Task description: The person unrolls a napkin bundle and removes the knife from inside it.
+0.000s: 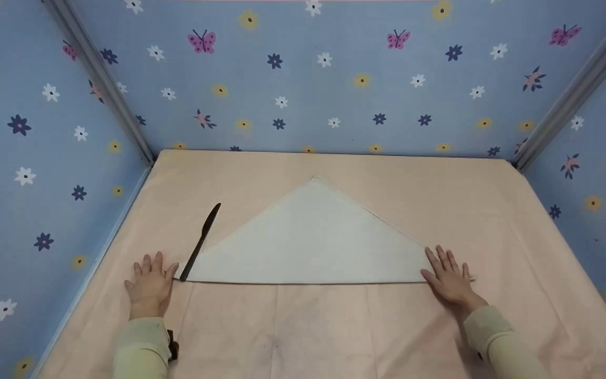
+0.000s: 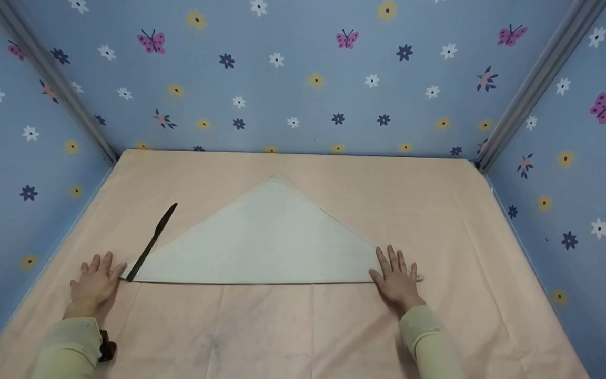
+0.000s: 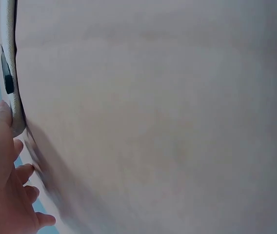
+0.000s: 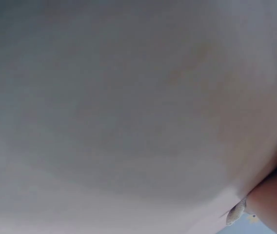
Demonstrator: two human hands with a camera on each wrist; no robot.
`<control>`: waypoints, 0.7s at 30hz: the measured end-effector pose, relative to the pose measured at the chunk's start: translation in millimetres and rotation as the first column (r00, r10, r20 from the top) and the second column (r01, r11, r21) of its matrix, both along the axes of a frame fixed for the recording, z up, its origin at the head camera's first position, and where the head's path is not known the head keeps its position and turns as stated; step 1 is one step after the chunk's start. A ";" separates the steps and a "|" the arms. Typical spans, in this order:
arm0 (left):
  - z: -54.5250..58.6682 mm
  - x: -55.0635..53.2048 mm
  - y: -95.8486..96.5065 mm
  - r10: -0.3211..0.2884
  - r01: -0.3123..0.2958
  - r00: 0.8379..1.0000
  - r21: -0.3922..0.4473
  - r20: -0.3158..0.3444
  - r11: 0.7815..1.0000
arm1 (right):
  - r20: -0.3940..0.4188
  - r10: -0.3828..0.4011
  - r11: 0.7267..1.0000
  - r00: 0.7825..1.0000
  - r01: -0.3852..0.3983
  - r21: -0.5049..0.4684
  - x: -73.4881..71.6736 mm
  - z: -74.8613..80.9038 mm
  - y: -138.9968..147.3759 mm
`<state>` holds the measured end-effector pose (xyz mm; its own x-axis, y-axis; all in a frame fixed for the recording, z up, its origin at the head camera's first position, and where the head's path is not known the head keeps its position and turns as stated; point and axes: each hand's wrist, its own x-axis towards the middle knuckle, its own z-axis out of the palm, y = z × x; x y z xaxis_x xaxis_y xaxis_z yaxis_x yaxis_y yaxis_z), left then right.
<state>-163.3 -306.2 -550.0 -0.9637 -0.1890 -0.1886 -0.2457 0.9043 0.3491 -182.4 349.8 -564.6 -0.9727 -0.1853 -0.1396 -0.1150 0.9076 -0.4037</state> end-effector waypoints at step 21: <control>6.6 4.2 7.0 0.146 -0.129 0.972 0.101 -0.183 0.987 | 0.003 -0.001 1.000 1.000 0.001 -0.003 0.1 1.2 -0.9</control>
